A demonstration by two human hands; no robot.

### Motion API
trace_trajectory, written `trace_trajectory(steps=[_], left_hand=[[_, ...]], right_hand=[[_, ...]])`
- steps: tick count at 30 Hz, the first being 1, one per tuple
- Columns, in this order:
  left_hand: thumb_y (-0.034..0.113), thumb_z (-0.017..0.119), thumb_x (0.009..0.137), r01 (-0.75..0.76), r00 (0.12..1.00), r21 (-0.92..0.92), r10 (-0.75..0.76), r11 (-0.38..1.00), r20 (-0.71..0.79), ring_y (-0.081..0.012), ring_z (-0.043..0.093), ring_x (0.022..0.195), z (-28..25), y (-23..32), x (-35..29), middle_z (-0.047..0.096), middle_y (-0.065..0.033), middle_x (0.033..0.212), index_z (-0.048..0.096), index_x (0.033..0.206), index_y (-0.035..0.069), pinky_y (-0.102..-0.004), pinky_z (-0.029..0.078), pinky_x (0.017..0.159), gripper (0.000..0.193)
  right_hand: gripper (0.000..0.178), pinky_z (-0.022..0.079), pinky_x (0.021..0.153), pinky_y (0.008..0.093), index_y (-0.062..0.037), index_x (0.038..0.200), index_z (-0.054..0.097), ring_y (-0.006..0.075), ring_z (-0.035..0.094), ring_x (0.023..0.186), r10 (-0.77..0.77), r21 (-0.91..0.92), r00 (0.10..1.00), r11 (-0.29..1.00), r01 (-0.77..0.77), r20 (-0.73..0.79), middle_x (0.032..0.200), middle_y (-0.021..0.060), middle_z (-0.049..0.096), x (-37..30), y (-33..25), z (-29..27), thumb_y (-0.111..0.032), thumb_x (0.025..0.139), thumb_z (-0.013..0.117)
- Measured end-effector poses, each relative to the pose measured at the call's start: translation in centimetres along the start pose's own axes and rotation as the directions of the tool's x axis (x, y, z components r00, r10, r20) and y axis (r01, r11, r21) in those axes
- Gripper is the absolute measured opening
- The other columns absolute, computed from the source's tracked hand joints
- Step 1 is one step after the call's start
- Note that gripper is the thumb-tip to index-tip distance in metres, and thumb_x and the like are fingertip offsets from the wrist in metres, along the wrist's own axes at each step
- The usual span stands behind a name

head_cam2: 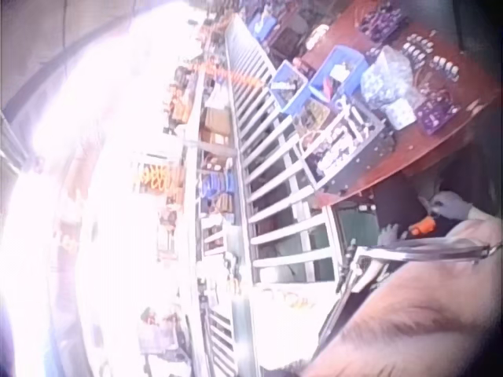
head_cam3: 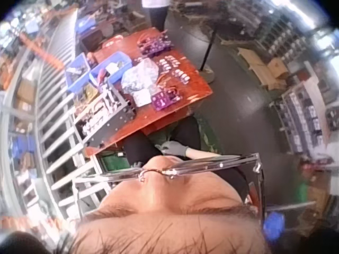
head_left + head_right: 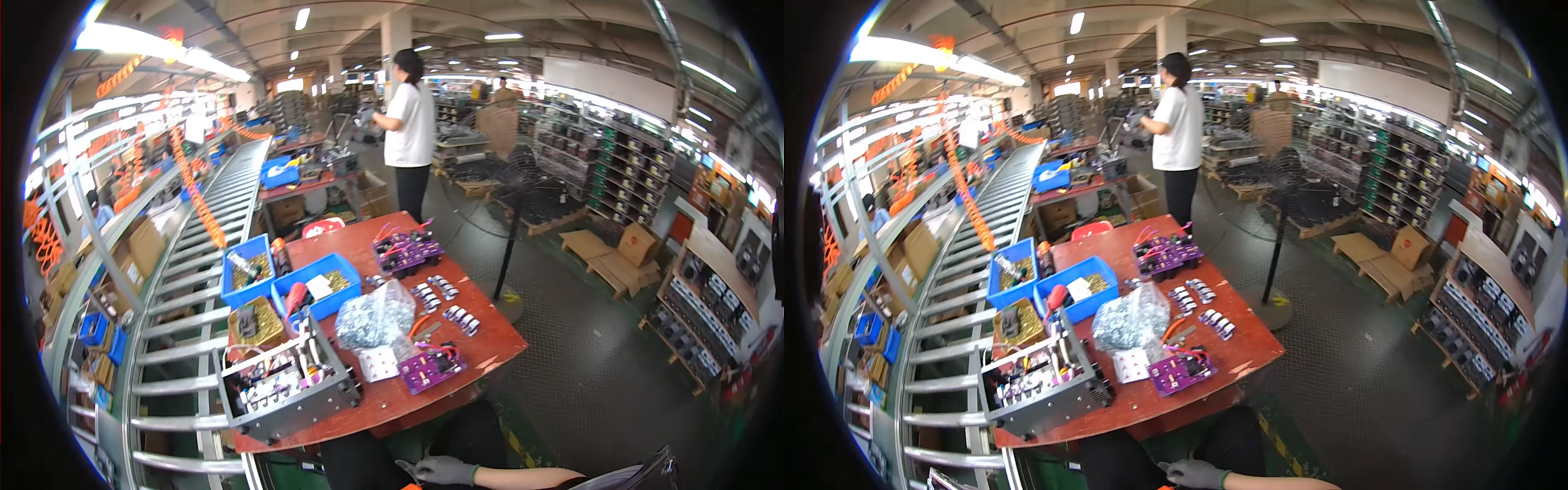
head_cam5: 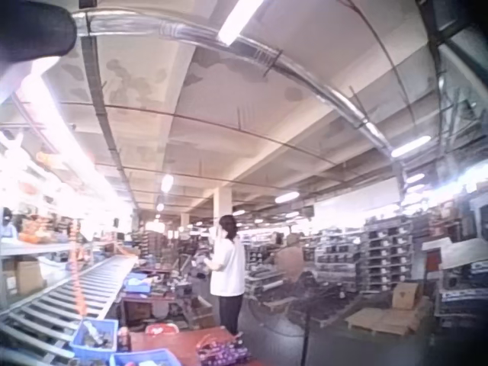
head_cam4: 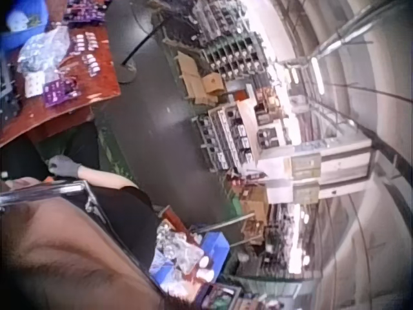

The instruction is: The person assembles electronic components and circuit boards into a metal chassis using an electric screwdriver to secure them with screws.

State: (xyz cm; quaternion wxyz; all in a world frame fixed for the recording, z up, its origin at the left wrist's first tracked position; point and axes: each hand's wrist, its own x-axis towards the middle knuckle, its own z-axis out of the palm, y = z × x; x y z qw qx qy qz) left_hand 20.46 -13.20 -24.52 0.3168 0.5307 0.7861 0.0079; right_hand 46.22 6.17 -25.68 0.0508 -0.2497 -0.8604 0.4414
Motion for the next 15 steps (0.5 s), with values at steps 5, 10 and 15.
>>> trace_trajectory(steps=[5, 10, 15], left_hand=[[0.031, 0.061, 0.097, -0.284, 0.930, -0.138, 0.238, 0.949, -0.279, -0.0438, 0.060, 0.098, -5.6, 5.1, -0.9, 0.064, -0.0206, 0.106, 0.068, 0.108, 0.009, -0.0544, 0.048, 0.086, 0.025], [0.013, 0.072, 0.087, -0.698, 0.496, 0.021, 0.503, 0.716, -0.708, -0.0389, 0.059, 0.092, -16.9, 12.7, -1.3, 0.064, -0.0153, 0.096, 0.070, 0.100, 0.007, -0.0485, 0.048, 0.082, 0.014], [0.020, 0.076, 0.077, -0.607, 0.266, 0.386, 0.635, 0.695, -0.725, -0.0266, 0.064, 0.093, -29.5, 15.7, -2.7, 0.067, -0.0061, 0.102, 0.070, 0.099, 0.013, -0.0408, 0.048, 0.085, 0.024]], right_hand=[[0.017, 0.051, 0.077, 0.0464, -0.0112, 0.092, 0.072, 0.0324, 0.066, 0.085, -0.186, 0.076, 0.973, 0.977, 0.198, -0.138, 0.093, 0.0139, 0.071, 2.0, -3.3, 1.0, -0.025, 0.094, 0.062], [0.023, 0.051, 0.082, 0.0431, -0.0115, 0.102, 0.072, 0.0317, 0.065, 0.093, -0.313, 0.073, 0.937, 0.942, 0.327, -0.152, 0.098, 0.0136, 0.070, 5.9, -7.1, -0.1, -0.032, 0.095, 0.064], [0.021, 0.053, 0.086, 0.0421, -0.0065, 0.109, 0.067, 0.0320, 0.067, 0.098, -0.496, -0.017, 0.811, 0.856, 0.516, -0.310, 0.102, 0.0135, 0.067, 10.9, -12.5, -4.1, -0.024, 0.098, 0.064]])
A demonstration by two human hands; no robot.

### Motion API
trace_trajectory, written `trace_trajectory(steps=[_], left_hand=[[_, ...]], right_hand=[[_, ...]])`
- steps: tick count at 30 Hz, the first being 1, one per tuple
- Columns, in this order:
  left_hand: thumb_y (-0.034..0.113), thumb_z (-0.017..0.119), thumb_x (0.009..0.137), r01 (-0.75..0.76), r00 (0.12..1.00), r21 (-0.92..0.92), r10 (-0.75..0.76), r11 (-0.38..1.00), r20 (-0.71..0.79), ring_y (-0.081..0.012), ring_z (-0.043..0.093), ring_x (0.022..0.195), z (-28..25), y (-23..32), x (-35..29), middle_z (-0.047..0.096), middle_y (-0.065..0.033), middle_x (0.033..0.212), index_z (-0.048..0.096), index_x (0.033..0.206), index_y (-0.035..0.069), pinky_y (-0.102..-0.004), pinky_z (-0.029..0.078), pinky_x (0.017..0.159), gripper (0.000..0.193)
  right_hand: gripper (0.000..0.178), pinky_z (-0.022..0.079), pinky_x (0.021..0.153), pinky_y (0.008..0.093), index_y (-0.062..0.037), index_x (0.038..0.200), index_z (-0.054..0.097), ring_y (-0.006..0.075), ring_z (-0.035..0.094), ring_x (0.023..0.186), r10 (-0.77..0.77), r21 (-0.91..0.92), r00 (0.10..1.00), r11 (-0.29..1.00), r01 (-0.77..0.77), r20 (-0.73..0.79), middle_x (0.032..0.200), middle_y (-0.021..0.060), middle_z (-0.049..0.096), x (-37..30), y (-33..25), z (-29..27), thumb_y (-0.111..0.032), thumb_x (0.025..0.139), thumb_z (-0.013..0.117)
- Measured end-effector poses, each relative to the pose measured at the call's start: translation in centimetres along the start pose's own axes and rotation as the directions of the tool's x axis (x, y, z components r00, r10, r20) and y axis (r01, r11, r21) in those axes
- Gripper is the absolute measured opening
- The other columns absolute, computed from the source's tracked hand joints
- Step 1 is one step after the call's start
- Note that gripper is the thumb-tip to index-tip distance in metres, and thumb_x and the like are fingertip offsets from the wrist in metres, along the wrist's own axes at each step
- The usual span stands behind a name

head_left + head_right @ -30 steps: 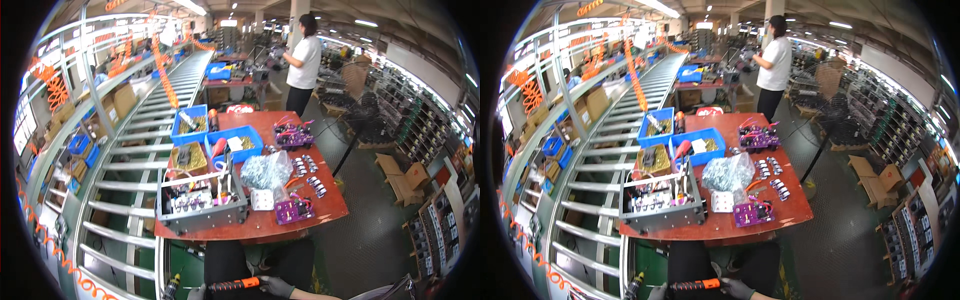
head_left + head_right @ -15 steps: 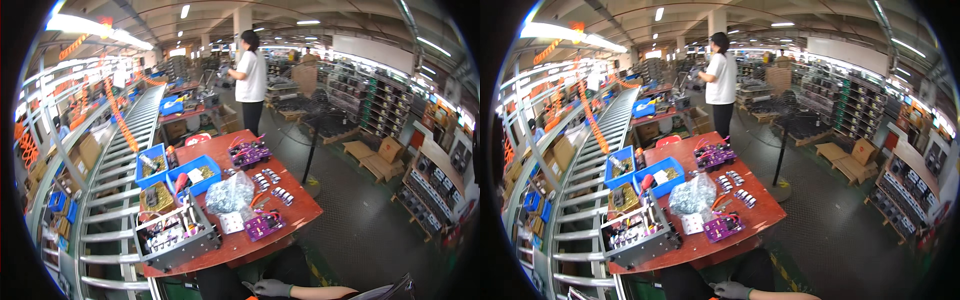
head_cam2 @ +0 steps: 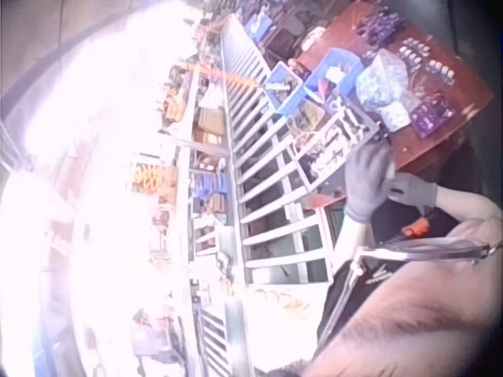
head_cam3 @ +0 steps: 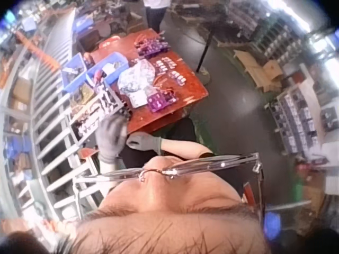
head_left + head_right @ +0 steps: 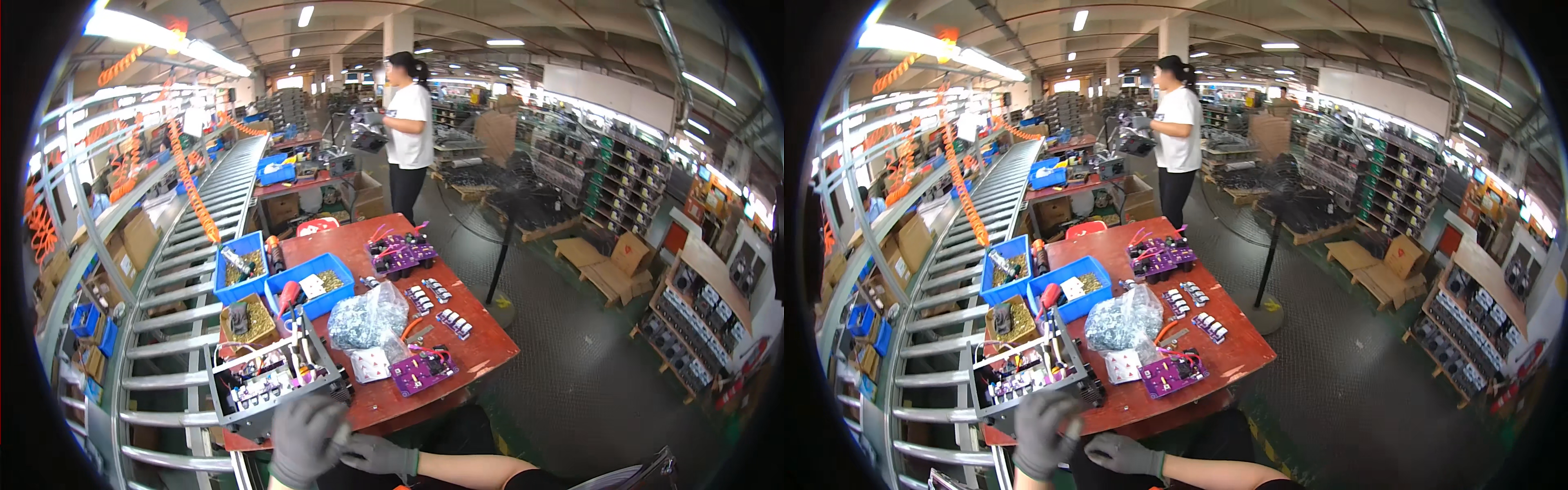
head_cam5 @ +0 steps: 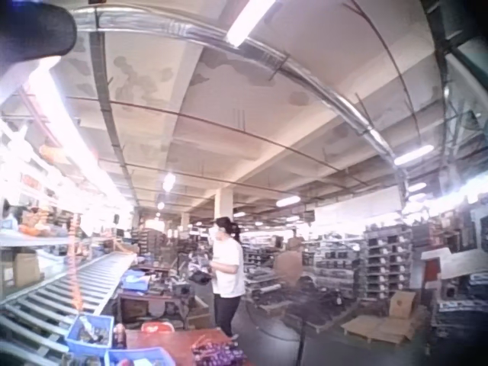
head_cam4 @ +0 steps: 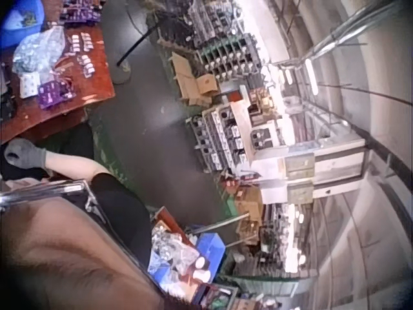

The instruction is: The person assembles electronic components and circuit boards into a metal chassis using an electric screwdriver to secure them with screws.

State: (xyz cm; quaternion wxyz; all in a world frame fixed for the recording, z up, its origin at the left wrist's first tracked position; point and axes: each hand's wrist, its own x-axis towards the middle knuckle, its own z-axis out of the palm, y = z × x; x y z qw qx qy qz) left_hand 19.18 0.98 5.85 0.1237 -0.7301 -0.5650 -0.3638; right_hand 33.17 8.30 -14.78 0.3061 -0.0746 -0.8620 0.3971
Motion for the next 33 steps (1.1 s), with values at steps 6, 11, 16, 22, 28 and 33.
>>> trace_trajectory(steps=[6, 11, 16, 22, 28, 33], left_hand=[[0.007, 0.070, 0.082, 0.106, 0.990, 0.227, -0.081, 0.968, -0.119, -0.0339, 0.062, 0.098, -7.2, -7.4, 3.5, 0.067, -0.0120, 0.101, 0.071, 0.097, 0.007, -0.0456, 0.049, 0.088, 0.015], [0.013, 0.061, 0.092, 0.206, 0.952, 0.307, -0.263, 0.929, 0.158, -0.0337, 0.060, 0.113, -7.0, -14.6, -0.3, 0.068, -0.0112, 0.112, 0.070, 0.108, 0.007, -0.0456, 0.046, 0.096, 0.020], [0.015, 0.055, 0.090, 0.306, 0.899, 0.129, -0.331, 0.943, 0.287, -0.0367, 0.060, 0.116, -6.1, -16.9, -3.5, 0.067, -0.0165, 0.117, 0.070, 0.111, 0.006, -0.0493, 0.045, 0.102, 0.027], [0.022, 0.064, 0.084, 0.231, 0.911, 0.015, -0.221, 0.973, 0.348, -0.0393, 0.059, 0.120, -5.4, -16.7, -4.5, 0.067, -0.0141, 0.117, 0.073, 0.103, 0.009, -0.0504, 0.046, 0.100, 0.025], [0.022, 0.068, 0.077, 0.269, 0.890, 0.036, -0.263, 0.962, 0.372, -0.0404, 0.054, 0.123, -4.9, -16.9, -4.9, 0.064, -0.0121, 0.126, 0.076, 0.103, 0.010, -0.0529, 0.044, 0.105, 0.030], [0.022, 0.069, 0.077, 0.262, 0.882, 0.060, -0.265, 0.963, 0.390, -0.0389, 0.055, 0.121, -4.6, -17.0, -4.9, 0.064, -0.0115, 0.125, 0.077, 0.102, 0.009, -0.0519, 0.044, 0.104, 0.029]], right_hand=[[0.016, 0.055, 0.079, 0.0400, -0.0065, 0.102, 0.069, 0.0288, 0.069, 0.088, -0.104, -0.049, 0.989, 0.994, 0.099, -0.105, 0.096, 0.0105, 0.069, 5.8, -3.1, -7.2, -0.013, 0.089, 0.074], [0.028, 0.055, 0.086, 0.0427, -0.0058, 0.111, 0.070, 0.0341, 0.067, 0.099, -0.079, -0.247, 0.997, 0.966, 0.072, -0.020, 0.108, 0.0128, 0.070, 8.8, -4.6, -10.5, -0.006, 0.083, 0.073], [0.042, 0.044, 0.108, 0.0488, -0.0071, 0.123, 0.070, 0.0380, 0.055, 0.127, -0.093, -0.446, 0.992, 0.887, 0.120, 0.083, 0.133, 0.0153, 0.061, 13.1, -6.2, -9.6, -0.017, 0.082, 0.074], [0.037, 0.033, 0.114, 0.0572, -0.0096, 0.116, 0.072, 0.0421, 0.045, 0.136, -0.069, -0.533, 0.971, 0.826, 0.184, 0.229, 0.138, 0.0156, 0.059, 18.5, -5.2, -6.9, -0.034, 0.088, 0.070], [0.030, 0.035, 0.112, 0.0553, -0.0149, 0.109, 0.075, 0.0403, 0.046, 0.134, -0.065, -0.555, 0.953, 0.801, 0.227, 0.296, 0.138, 0.0099, 0.061, 20.3, -4.5, -5.5, -0.031, 0.083, 0.073], [0.028, 0.033, 0.113, 0.0555, -0.0162, 0.107, 0.076, 0.0395, 0.047, 0.134, -0.022, -0.592, 0.945, 0.774, 0.223, 0.327, 0.138, 0.0085, 0.061, 20.7, -4.3, -5.3, -0.032, 0.084, 0.071]])
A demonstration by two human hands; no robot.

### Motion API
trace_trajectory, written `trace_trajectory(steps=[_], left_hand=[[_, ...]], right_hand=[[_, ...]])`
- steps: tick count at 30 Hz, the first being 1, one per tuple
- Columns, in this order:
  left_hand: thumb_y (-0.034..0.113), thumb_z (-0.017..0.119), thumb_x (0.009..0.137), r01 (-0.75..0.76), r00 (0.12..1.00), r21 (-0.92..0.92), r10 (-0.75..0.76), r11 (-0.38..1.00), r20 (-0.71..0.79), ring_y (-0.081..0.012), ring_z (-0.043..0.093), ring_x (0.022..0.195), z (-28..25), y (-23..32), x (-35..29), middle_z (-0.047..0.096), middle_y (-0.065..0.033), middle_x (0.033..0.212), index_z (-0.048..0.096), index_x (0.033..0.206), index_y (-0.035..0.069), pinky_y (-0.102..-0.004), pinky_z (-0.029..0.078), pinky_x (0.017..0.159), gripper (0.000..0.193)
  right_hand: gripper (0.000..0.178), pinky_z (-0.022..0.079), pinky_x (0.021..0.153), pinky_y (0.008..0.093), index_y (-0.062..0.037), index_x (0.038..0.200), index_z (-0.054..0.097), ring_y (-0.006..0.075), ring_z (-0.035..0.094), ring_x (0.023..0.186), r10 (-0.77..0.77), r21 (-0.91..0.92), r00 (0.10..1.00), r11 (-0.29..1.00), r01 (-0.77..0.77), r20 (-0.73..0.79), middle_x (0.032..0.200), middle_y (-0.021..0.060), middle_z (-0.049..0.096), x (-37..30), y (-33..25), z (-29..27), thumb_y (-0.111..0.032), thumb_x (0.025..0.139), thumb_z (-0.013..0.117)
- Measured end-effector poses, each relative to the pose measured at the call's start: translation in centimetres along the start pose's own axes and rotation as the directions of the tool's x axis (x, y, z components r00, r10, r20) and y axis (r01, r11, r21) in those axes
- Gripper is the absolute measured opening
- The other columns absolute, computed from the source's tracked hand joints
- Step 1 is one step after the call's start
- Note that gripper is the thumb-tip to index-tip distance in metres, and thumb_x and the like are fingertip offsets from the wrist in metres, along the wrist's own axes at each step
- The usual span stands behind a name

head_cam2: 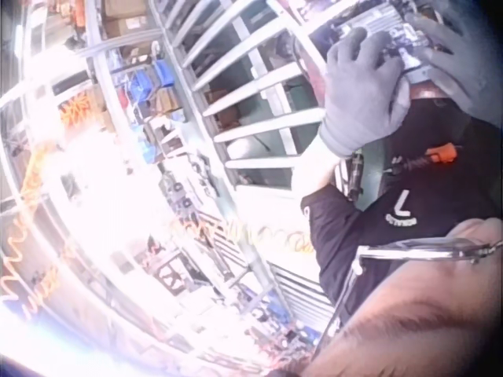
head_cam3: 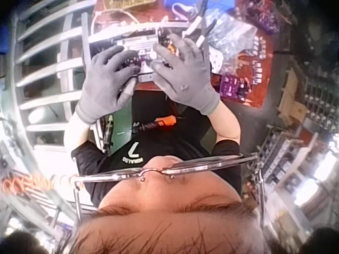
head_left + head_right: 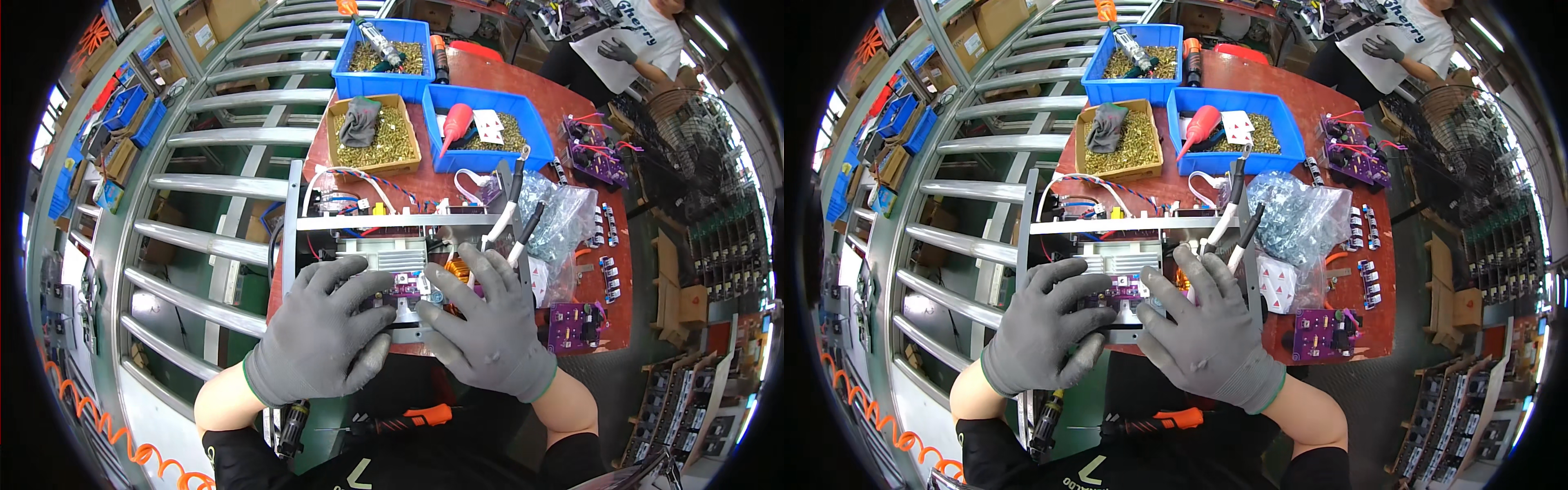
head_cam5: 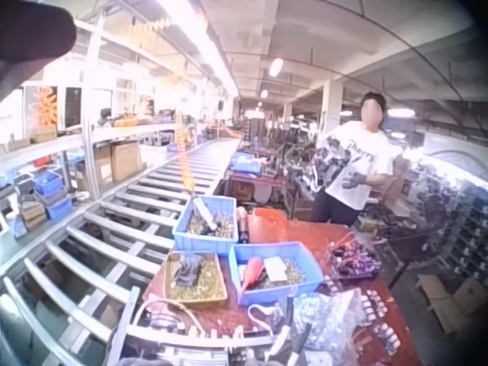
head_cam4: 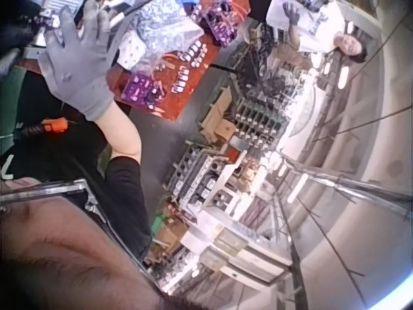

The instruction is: The person assembles electronic components and circuit boards into a metal chassis using an electric screwdriver to secure them with screws.

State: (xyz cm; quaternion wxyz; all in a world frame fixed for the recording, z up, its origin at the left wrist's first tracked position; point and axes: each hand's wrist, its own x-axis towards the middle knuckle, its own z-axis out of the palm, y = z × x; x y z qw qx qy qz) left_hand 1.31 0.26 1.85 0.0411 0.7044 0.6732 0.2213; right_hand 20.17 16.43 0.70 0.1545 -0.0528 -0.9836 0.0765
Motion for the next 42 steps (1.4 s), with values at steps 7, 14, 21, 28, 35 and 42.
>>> trace_trajectory(steps=[7, 14, 21, 28, 35, 42], left_hand=[[0.023, 0.069, 0.078, 0.011, 1.000, -0.007, -0.011, 1.000, -0.025, -0.0370, 0.057, 0.113, 0.42, -0.27, 0.01, 0.066, -0.0122, 0.120, 0.076, 0.101, 0.008, -0.0512, 0.045, 0.101, 0.029], [0.026, 0.068, 0.085, -0.029, 0.999, 0.014, 0.029, 0.999, -0.026, -0.0306, 0.059, 0.109, 0.18, -0.22, 0.21, 0.066, -0.0104, 0.114, 0.073, 0.097, 0.004, -0.0477, 0.047, 0.095, 0.025], [0.024, 0.070, 0.078, -0.037, 0.999, 0.015, 0.038, 0.999, -0.020, -0.0341, 0.058, 0.108, 0.54, -0.38, 0.19, 0.066, -0.0111, 0.115, 0.075, 0.101, 0.008, -0.0508, 0.046, 0.097, 0.029], [0.024, 0.070, 0.084, -0.027, 0.999, -0.015, 0.027, 1.000, -0.046, -0.0309, 0.059, 0.109, 0.29, -0.31, -0.19, 0.066, -0.0103, 0.111, 0.075, 0.099, 0.003, -0.0459, 0.047, 0.098, 0.027], [0.024, 0.073, 0.081, -0.033, 0.999, 0.004, 0.033, 0.999, -0.042, -0.0337, 0.059, 0.107, 0.42, -0.16, -0.20, 0.068, -0.0101, 0.111, 0.077, 0.101, 0.006, -0.0461, 0.050, 0.096, 0.027], [0.028, 0.071, 0.086, -0.057, 0.998, -0.016, 0.057, 0.998, -0.016, -0.0293, 0.060, 0.105, -0.05, -0.54, 0.07, 0.067, -0.0057, 0.109, 0.076, 0.101, 0.005, -0.0450, 0.048, 0.095, 0.027]], right_hand=[[0.027, 0.025, 0.119, 0.0554, -0.0169, 0.106, 0.076, 0.0378, 0.045, 0.138, -0.007, 0.038, 0.997, 0.999, 0.004, 0.074, 0.136, 0.0048, 0.063, 0.46, 0.29, -0.25, -0.033, 0.086, 0.069], [0.030, 0.022, 0.119, 0.0601, -0.0116, 0.105, 0.074, 0.0383, 0.044, 0.137, -0.067, 0.053, 0.991, 0.997, 0.061, 0.112, 0.136, 0.0068, 0.060, 0.91, 0.71, -0.37, -0.036, 0.090, 0.066], [0.025, 0.021, 0.120, 0.0587, -0.0143, 0.102, 0.075, 0.0365, 0.045, 0.137, -0.063, 0.035, 0.992, 0.998, 0.059, 0.107, 0.135, 0.0042, 0.062, 0.89, 0.67, -0.14, -0.033, 0.087, 0.069], [0.025, 0.026, 0.119, 0.0580, -0.0161, 0.103, 0.075, 0.0329, 0.053, 0.130, -0.012, 0.054, 1.000, 0.998, 0.012, 0.007, 0.132, 0.0049, 0.064, 0.58, 0.23, 0.27, -0.030, 0.082, 0.073], [0.027, 0.030, 0.116, 0.0585, -0.0154, 0.105, 0.075, 0.0324, 0.057, 0.124, -0.029, 0.026, 0.998, 0.999, 0.030, -0.049, 0.130, 0.0068, 0.065, 0.47, 0.19, 0.45, -0.029, 0.082, 0.072], [0.027, 0.029, 0.116, 0.0615, -0.0150, 0.105, 0.075, 0.0314, 0.055, 0.126, -0.037, 0.029, 0.999, 0.999, 0.037, -0.012, 0.130, 0.0068, 0.064, 0.55, 0.25, 0.53, -0.030, 0.083, 0.071]])
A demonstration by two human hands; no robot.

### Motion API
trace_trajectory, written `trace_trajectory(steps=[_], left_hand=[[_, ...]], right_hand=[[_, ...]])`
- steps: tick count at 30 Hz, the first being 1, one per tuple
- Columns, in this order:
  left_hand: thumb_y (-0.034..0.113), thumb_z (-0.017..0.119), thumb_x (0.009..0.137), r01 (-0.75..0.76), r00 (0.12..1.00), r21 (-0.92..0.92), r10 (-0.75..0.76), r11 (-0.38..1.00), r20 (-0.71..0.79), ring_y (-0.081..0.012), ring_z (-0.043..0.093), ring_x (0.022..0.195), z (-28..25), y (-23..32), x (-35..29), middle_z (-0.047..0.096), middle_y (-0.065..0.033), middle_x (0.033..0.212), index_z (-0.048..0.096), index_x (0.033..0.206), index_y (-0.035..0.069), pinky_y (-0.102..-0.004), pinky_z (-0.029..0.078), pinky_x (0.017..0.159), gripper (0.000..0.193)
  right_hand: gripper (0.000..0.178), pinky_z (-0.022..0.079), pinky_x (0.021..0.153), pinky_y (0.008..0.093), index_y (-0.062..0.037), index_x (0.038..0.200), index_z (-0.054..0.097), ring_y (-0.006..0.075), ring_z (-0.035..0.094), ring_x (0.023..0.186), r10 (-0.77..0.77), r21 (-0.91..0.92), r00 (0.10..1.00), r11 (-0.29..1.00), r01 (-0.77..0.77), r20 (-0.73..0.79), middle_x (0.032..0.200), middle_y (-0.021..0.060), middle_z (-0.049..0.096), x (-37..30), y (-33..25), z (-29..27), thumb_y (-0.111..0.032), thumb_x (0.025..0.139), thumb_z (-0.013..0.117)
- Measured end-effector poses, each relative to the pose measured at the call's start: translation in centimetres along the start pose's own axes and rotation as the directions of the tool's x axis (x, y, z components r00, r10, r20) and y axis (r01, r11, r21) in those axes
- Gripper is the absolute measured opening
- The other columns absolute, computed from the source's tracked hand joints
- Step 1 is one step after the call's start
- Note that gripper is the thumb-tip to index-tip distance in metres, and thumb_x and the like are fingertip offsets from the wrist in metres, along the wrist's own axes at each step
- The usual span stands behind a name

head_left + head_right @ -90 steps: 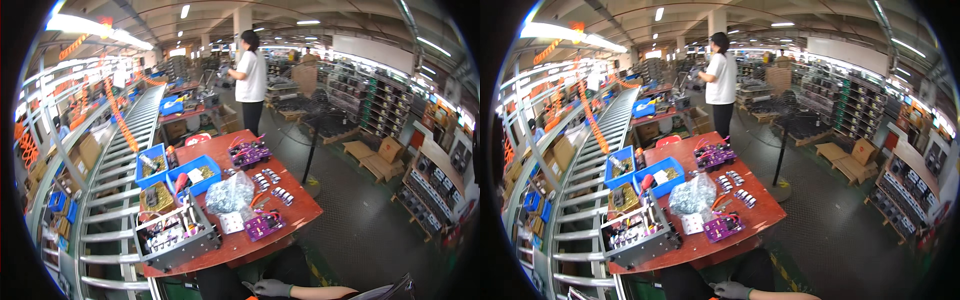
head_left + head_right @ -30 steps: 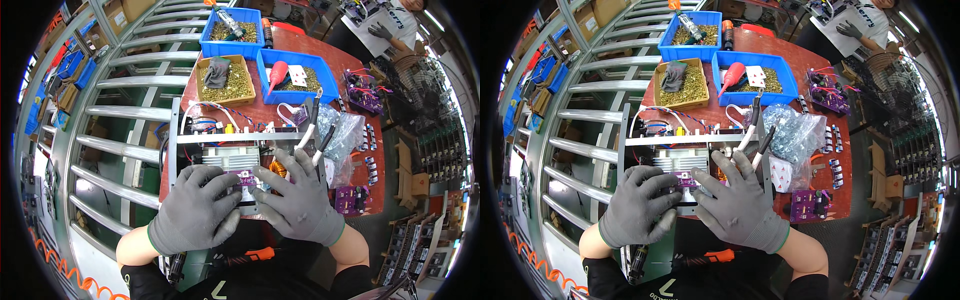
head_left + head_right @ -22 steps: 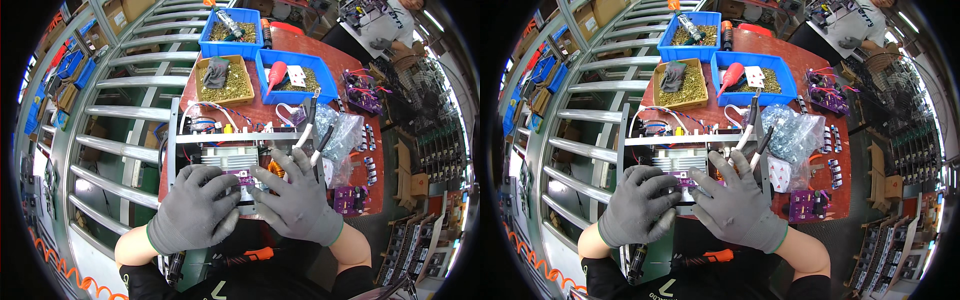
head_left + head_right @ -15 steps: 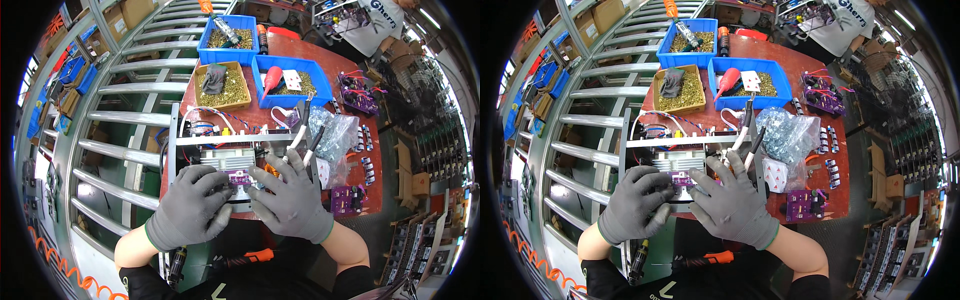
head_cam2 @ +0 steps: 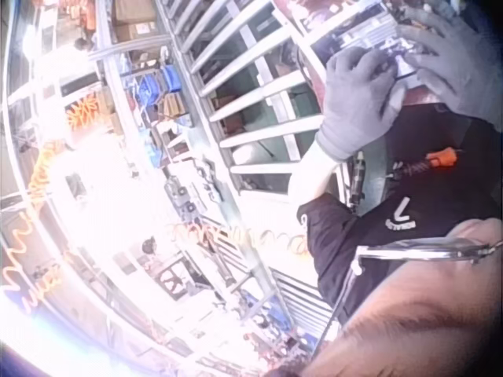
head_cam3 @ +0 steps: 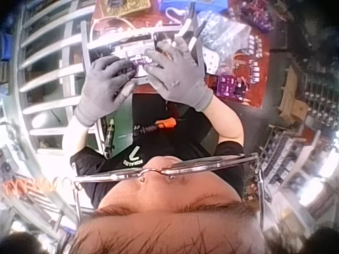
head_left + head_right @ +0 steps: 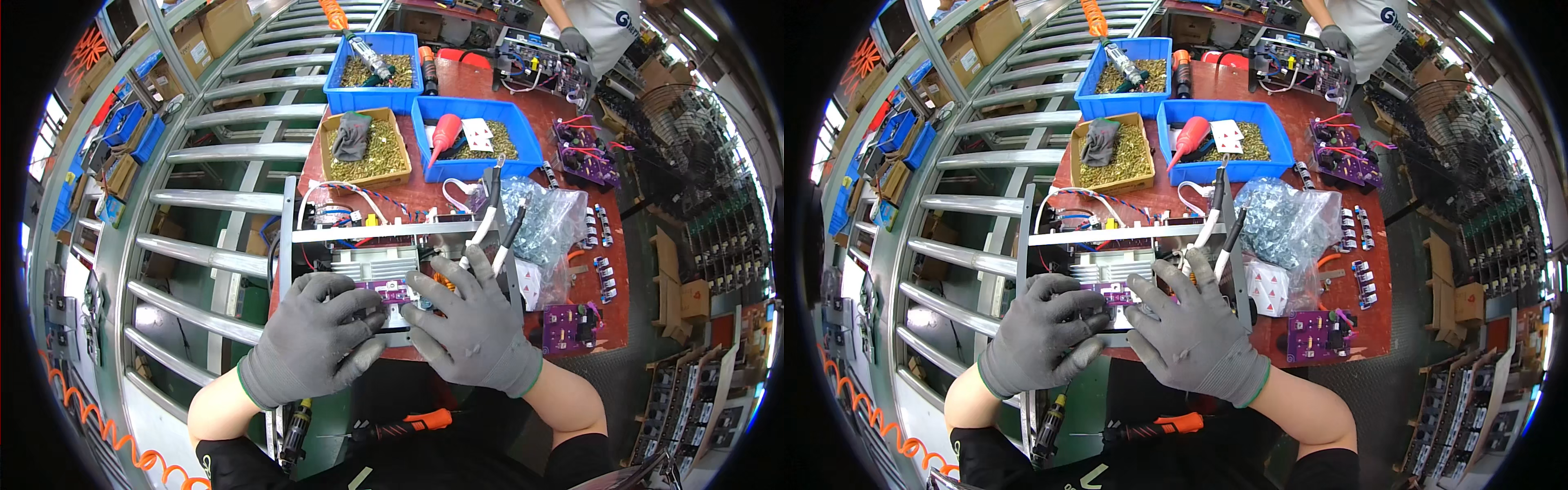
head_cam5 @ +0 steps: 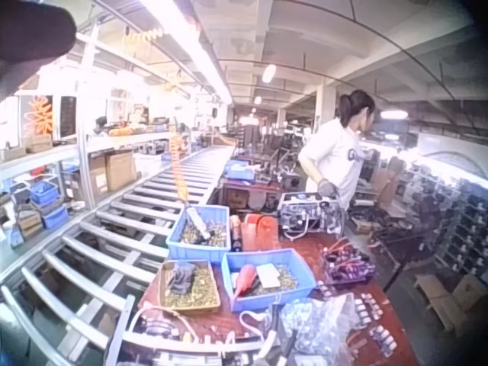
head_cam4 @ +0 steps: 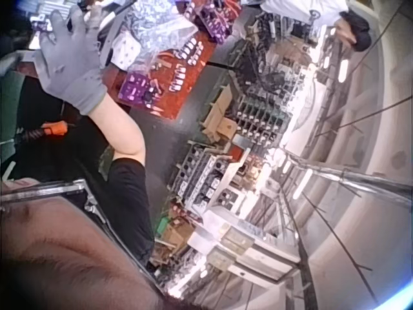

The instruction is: The person assembles electronic components and circuit boards into a metal chassis using an electric screwdriver to secure them with screws.

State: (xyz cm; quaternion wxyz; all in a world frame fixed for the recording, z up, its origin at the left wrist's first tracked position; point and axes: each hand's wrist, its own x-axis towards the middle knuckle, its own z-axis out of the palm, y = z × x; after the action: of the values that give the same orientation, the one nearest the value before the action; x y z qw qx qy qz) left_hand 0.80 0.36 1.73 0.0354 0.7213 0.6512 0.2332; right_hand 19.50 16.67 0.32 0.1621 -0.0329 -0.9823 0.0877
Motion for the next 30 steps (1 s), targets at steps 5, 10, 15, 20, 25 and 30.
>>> trace_trajectory(steps=[5, 10, 15, 20, 25, 30], left_hand=[[0.034, 0.069, 0.090, -0.004, 0.999, 0.004, 0.003, 1.000, 0.040, -0.0288, 0.060, 0.104, -0.20, -0.17, -0.02, 0.067, -0.0043, 0.110, 0.076, 0.102, 0.008, -0.0449, 0.048, 0.093, 0.029], [0.036, 0.067, 0.091, -0.025, 0.999, 0.030, 0.024, 0.999, 0.035, -0.0289, 0.060, 0.104, -0.34, -0.16, 0.20, 0.067, -0.0040, 0.111, 0.076, 0.101, 0.008, -0.0445, 0.049, 0.092, 0.030], [0.036, 0.072, 0.088, -0.005, 0.994, 0.071, -0.003, 0.997, 0.114, -0.0340, 0.056, 0.112, -0.43, 0.15, 0.09, 0.067, -0.0060, 0.119, 0.079, 0.102, 0.012, -0.0463, 0.048, 0.098, 0.029], [0.036, 0.071, 0.088, -0.023, 0.997, 0.085, 0.017, 0.996, 0.080, -0.0338, 0.057, 0.111, -0.17, -0.05, -0.15, 0.067, -0.0059, 0.118, 0.078, 0.102, 0.011, -0.0465, 0.047, 0.098, 0.030], [0.035, 0.072, 0.088, -0.015, 1.000, 0.023, 0.014, 1.000, 0.009, -0.0327, 0.059, 0.110, 0.18, -0.38, -0.47, 0.068, -0.0068, 0.119, 0.078, 0.104, 0.010, -0.0454, 0.049, 0.097, 0.031], [0.037, 0.074, 0.086, -0.028, 1.000, 0.039, 0.027, 0.999, 0.015, -0.0319, 0.059, 0.110, 0.09, -0.54, -0.62, 0.068, -0.0066, 0.120, 0.078, 0.103, 0.010, -0.0451, 0.049, 0.097, 0.032]], right_hand=[[0.030, 0.026, 0.117, 0.0639, -0.0095, 0.105, 0.075, 0.0323, 0.052, 0.128, -0.015, 0.015, 0.999, 1.000, 0.015, 0.035, 0.128, 0.0103, 0.064, 0.01, 0.10, -0.04, -0.034, 0.091, 0.064], [0.030, 0.024, 0.118, 0.0639, -0.0095, 0.104, 0.074, 0.0322, 0.052, 0.128, -0.019, 0.005, 0.998, 1.000, 0.019, 0.054, 0.129, 0.0110, 0.063, 0.02, 0.11, -0.03, -0.035, 0.092, 0.064], [0.030, 0.023, 0.119, 0.0638, -0.0097, 0.105, 0.074, 0.0318, 0.052, 0.128, -0.024, 0.010, 0.998, 1.000, 0.023, 0.066, 0.129, 0.0109, 0.063, -0.04, 0.12, -0.06, -0.035, 0.092, 0.064], [0.031, 0.024, 0.118, 0.0637, -0.0102, 0.106, 0.074, 0.0310, 0.052, 0.126, -0.035, -0.004, 0.997, 0.999, 0.035, 0.065, 0.130, 0.0105, 0.062, 0.04, 0.11, -0.17, -0.035, 0.092, 0.064], [0.030, 0.026, 0.116, 0.0623, -0.0119, 0.107, 0.073, 0.0293, 0.054, 0.123, -0.032, -0.031, 0.999, 0.999, 0.033, 0.022, 0.128, 0.0096, 0.063, 0.06, -0.05, -0.12, -0.035, 0.091, 0.064], [0.028, 0.025, 0.117, 0.0619, -0.0135, 0.107, 0.073, 0.0291, 0.055, 0.122, -0.028, -0.007, 1.000, 1.000, 0.028, 0.006, 0.127, 0.0093, 0.063, -0.02, -0.01, -0.02, -0.035, 0.091, 0.064]])
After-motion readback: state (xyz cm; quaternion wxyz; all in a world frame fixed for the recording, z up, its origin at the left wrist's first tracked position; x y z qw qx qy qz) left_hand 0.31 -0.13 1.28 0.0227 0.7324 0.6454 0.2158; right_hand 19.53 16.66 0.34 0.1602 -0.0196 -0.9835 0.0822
